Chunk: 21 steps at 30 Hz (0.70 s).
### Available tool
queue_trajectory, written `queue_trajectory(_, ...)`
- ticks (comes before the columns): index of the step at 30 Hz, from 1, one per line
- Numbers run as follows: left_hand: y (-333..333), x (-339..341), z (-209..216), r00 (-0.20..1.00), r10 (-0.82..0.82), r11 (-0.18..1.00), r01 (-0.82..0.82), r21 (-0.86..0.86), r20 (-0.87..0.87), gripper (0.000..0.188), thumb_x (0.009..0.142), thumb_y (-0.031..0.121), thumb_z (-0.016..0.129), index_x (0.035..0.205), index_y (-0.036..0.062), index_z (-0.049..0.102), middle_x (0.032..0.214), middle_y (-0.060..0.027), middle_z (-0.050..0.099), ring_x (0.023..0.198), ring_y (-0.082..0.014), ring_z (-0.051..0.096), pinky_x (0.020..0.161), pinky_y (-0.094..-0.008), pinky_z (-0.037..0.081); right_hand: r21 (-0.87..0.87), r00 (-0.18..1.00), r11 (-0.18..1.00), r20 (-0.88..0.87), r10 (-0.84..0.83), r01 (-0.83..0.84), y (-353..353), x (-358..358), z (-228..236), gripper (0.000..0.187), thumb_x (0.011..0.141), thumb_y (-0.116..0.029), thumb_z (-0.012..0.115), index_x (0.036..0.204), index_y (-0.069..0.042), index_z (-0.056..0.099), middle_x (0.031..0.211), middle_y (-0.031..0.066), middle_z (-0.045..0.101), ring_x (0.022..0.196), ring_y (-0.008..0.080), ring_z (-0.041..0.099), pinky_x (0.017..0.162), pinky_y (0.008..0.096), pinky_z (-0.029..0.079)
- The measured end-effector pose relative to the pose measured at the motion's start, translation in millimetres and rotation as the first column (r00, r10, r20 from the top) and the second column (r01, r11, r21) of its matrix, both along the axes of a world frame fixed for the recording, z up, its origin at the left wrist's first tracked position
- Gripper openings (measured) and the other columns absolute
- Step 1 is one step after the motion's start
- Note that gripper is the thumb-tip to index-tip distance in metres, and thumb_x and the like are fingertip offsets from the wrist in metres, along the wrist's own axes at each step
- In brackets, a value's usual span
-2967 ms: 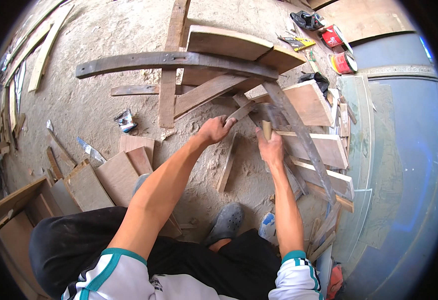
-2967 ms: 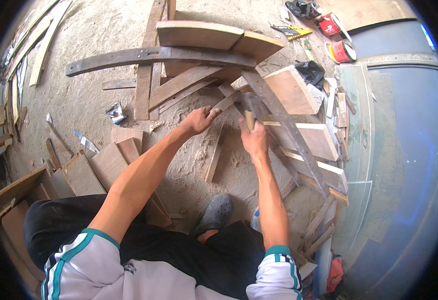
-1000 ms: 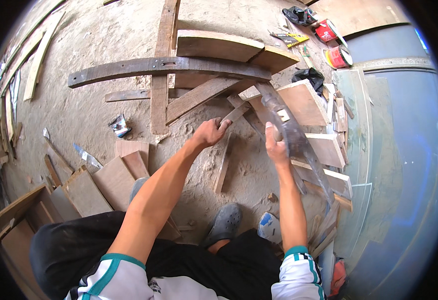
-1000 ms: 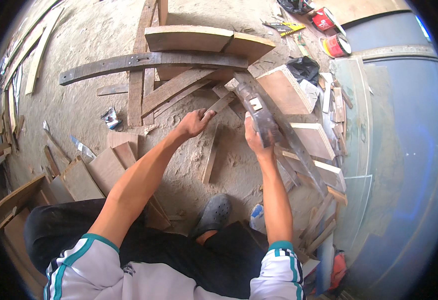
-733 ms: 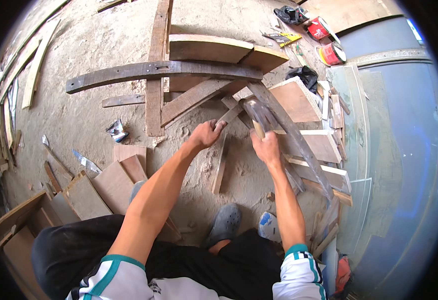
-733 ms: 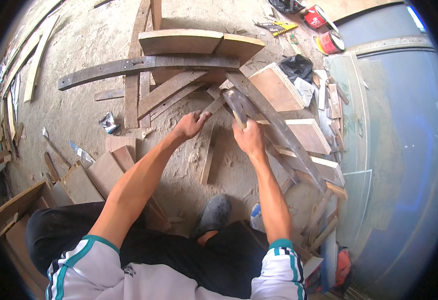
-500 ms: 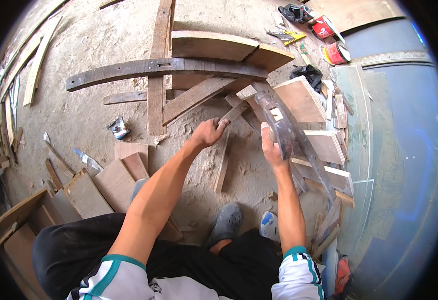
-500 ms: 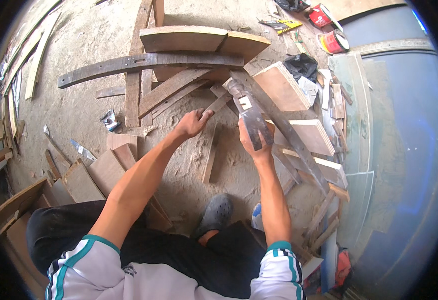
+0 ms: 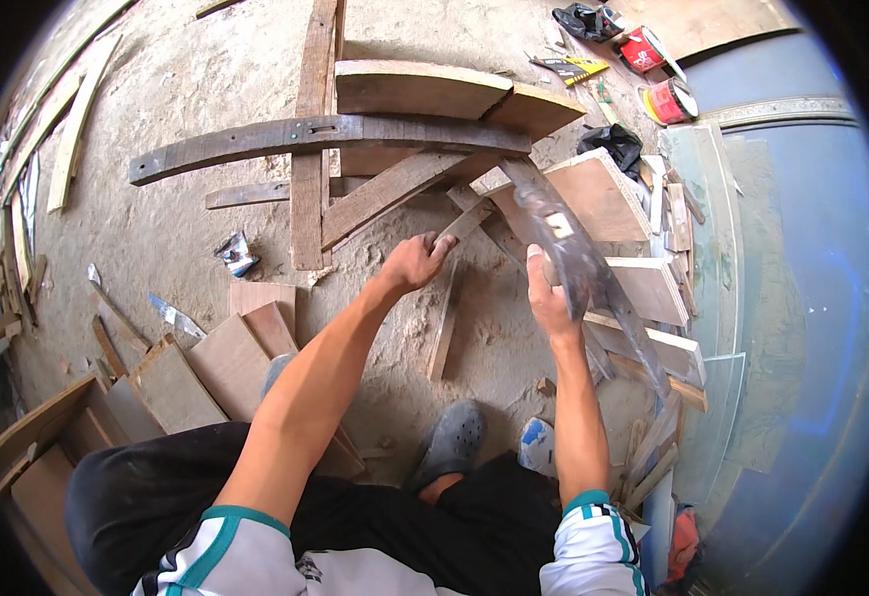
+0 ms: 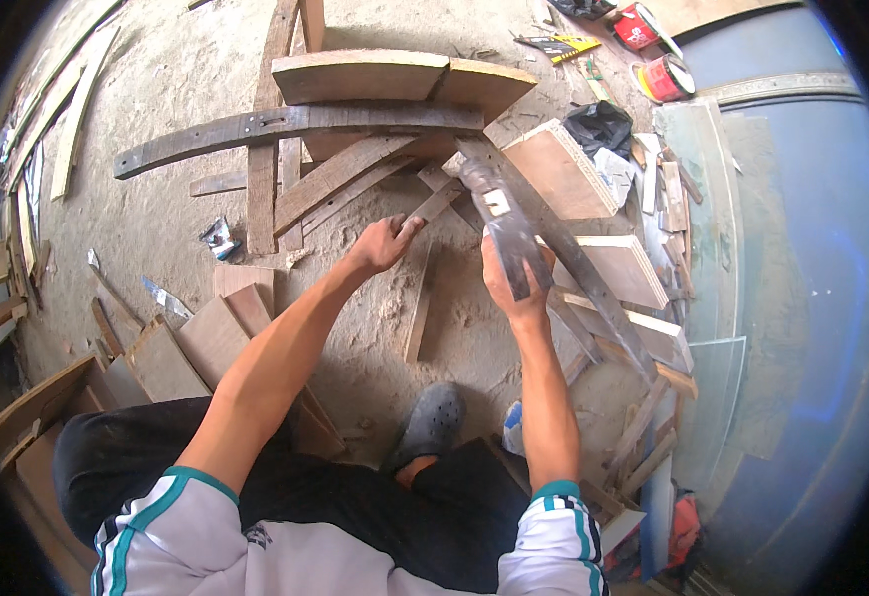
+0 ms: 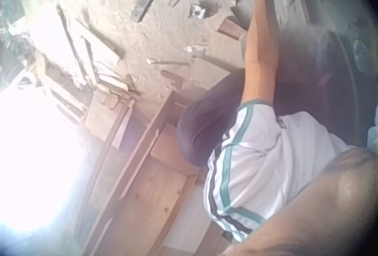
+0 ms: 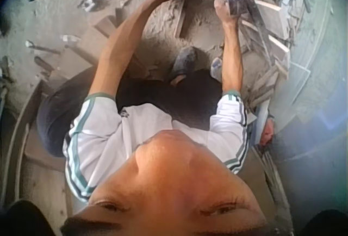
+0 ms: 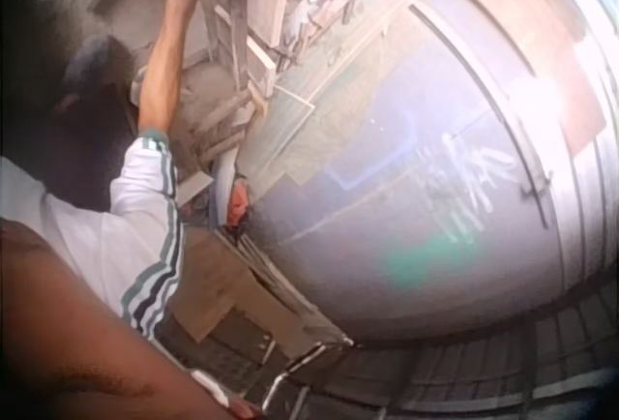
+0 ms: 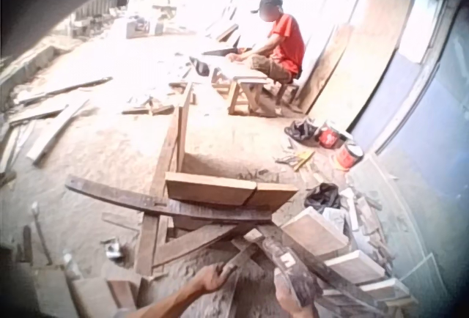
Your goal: The person sits on the floor and uses a hammer to repeatedly strike a small piece of wood placed on a larger wooden structure. The person adjusts the wood's position and continues hammering throughout the clip.
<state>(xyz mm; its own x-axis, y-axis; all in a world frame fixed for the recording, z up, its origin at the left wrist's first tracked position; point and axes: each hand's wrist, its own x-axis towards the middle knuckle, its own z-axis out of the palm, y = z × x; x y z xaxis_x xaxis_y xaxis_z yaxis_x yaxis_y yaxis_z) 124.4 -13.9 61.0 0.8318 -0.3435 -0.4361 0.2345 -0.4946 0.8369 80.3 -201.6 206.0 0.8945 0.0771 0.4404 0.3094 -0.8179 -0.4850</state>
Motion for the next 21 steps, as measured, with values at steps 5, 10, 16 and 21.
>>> queue_trajectory(5,-8,0,-1,0.999,0.002,1.000,-0.001,-0.013,0.036,0.063,0.096,0.055,0.041,0.101,-0.0043,0.060,0.086,-0.0306,0.063,0.091,-0.0453,0.061,0.080,-0.0468,0.045,-0.199,0.767,0.946,-0.554,-0.323,0.255,-27,-6,-69,0.029,0.086,-0.025,0.060,0.075,0.001,0.064,0.070,0.0237,0.063,0.068,0.0408,0.064,0.062,0.0431,0.050)
queue_trajectory(10,0,0,-4,0.993,0.056,0.998,-0.052,-0.036,0.099,0.064,0.096,0.056,0.041,0.097,-0.0058,0.059,0.085,-0.0323,0.061,0.091,-0.0473,0.060,0.079,-0.0476,0.045,-0.073,0.862,0.975,-0.458,-0.218,0.208,-1,2,-29,0.025,0.083,-0.023,0.063,0.078,0.001,0.064,0.071,0.0210,0.065,0.069,0.0386,0.065,0.062,0.0431,0.050)
queue_trajectory(16,0,-4,6,0.998,0.048,0.999,-0.047,-0.018,0.039,0.066,0.095,0.057,0.042,0.094,-0.0065,0.059,0.084,-0.0322,0.061,0.089,-0.0483,0.059,0.077,-0.0478,0.045,-0.261,0.963,0.961,0.224,0.151,-0.090,-5,11,-3,0.006,0.082,-0.012,0.065,0.081,-0.006,0.067,0.073,0.0110,0.066,0.058,0.0280,0.062,0.054,0.0381,0.048)
queue_trajectory(21,-10,4,16,1.000,-0.022,1.000,0.022,-0.007,0.016,0.066,0.095,0.057,0.040,0.093,-0.0057,0.060,0.089,-0.0339,0.061,0.094,-0.0496,0.058,0.081,-0.0492,0.045,-0.218,0.861,0.962,-0.444,-0.247,0.163,-45,5,-77,0.015,0.084,-0.018,0.062,0.080,-0.004,0.065,0.076,0.0166,0.066,0.059,0.0329,0.061,0.056,0.0415,0.048)
